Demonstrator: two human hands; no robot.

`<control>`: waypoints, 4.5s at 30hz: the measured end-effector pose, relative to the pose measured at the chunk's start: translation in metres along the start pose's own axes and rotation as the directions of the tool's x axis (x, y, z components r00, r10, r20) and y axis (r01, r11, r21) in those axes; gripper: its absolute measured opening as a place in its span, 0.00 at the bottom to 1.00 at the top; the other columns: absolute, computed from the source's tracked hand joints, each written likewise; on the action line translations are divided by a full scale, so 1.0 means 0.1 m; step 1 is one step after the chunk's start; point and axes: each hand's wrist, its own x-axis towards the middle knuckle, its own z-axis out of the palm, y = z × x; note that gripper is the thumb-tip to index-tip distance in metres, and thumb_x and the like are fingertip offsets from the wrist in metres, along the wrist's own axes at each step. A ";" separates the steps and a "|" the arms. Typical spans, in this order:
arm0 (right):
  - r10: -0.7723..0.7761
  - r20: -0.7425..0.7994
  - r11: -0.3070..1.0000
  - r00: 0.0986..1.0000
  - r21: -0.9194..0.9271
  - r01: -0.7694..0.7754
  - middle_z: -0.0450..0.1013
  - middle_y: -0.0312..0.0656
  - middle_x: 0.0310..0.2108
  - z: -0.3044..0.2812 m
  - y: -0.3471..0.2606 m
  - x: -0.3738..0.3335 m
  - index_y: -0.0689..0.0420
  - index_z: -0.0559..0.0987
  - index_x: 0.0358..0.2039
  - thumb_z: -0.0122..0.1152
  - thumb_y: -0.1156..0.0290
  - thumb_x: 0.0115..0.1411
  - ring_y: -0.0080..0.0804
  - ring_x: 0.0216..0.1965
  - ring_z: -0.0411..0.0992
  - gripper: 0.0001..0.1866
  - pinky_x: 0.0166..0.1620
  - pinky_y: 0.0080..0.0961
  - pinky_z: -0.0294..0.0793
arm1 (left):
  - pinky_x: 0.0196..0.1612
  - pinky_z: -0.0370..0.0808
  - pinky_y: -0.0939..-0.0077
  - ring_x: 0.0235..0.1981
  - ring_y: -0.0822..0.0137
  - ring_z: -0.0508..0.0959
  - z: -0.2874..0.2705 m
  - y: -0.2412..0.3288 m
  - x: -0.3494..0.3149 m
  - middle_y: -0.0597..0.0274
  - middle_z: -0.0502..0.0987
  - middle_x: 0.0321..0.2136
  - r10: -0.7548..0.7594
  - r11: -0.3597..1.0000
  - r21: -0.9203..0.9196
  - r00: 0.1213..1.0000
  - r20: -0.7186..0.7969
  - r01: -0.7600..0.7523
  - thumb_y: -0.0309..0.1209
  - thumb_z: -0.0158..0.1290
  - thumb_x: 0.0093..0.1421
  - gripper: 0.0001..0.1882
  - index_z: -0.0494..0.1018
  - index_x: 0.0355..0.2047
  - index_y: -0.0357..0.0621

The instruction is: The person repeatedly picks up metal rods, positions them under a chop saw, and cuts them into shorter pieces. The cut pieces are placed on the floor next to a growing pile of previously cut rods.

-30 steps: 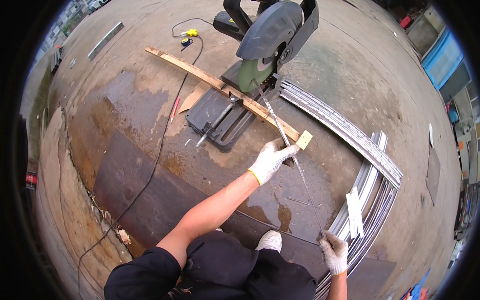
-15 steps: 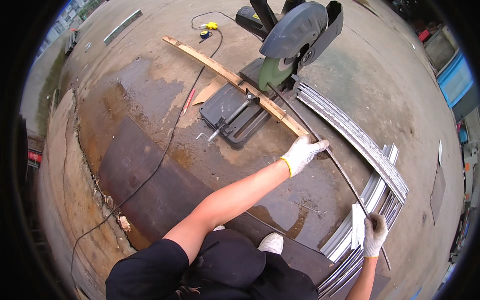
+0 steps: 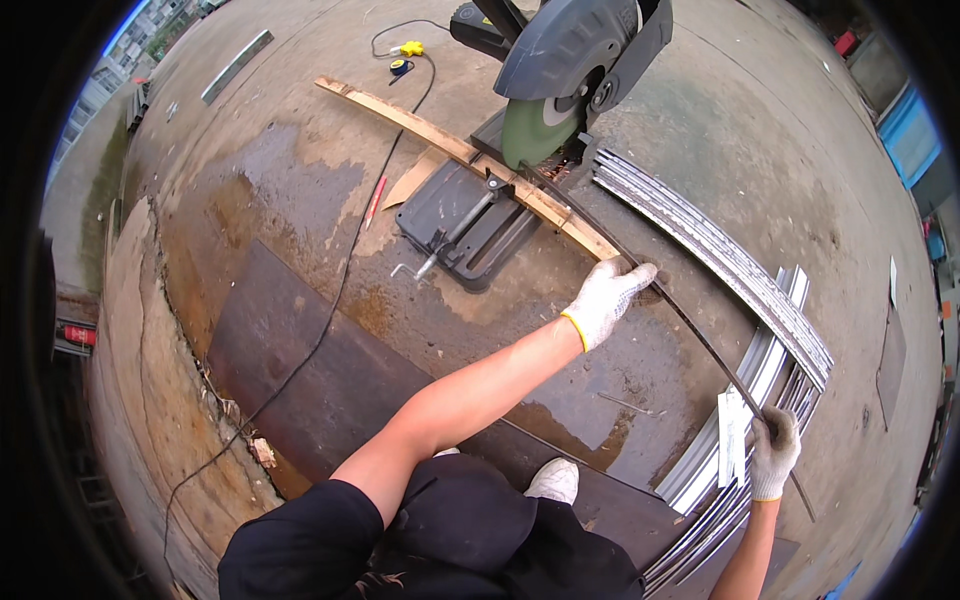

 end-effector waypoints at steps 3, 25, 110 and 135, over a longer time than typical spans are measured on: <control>0.050 0.048 0.998 0.998 -0.030 -0.049 0.70 0.36 0.29 0.05 -0.14 -0.23 0.65 0.79 0.37 0.62 0.83 0.59 0.20 0.24 0.67 0.06 0.27 0.20 0.68 | 0.46 0.77 0.74 0.39 0.72 0.79 -0.07 -0.06 -0.10 0.61 0.81 0.38 0.032 0.999 0.029 0.998 -0.046 -0.031 0.30 0.57 0.67 0.12 0.76 0.45 0.36; 0.529 0.657 0.309 0.537 0.441 -0.843 0.79 0.44 0.31 1.00 -1.37 -1.71 0.71 0.78 0.44 0.58 0.67 0.68 0.25 0.27 0.76 0.17 0.30 0.21 0.75 | 0.32 0.74 0.77 0.24 0.75 0.75 -0.52 0.31 -0.77 0.67 0.78 0.25 0.108 0.906 0.421 0.949 -0.297 0.028 0.37 0.66 0.60 0.14 0.80 0.34 0.38; 0.085 -0.352 0.343 0.932 0.889 0.305 0.55 0.32 0.17 0.04 -2.22 -0.92 0.55 0.64 0.25 0.40 0.61 0.77 0.20 0.17 0.55 0.21 0.21 0.19 0.63 | 0.56 0.77 0.63 0.50 0.55 0.81 0.50 -0.42 -1.95 0.43 0.78 0.53 -0.681 0.638 0.031 0.544 0.491 0.770 0.54 0.43 0.72 0.35 0.64 0.63 0.32; 0.789 0.414 -0.386 0.453 0.909 -0.158 0.73 0.45 0.38 1.21 -1.42 -2.15 0.56 0.81 0.53 0.49 0.37 0.66 0.34 0.30 0.65 0.34 0.32 0.29 0.68 | 0.34 0.84 0.70 0.30 0.64 0.85 -0.26 0.30 -1.03 0.51 0.83 0.32 -0.090 0.977 0.179 0.986 -0.139 0.114 0.26 0.59 0.63 0.08 0.75 0.39 0.33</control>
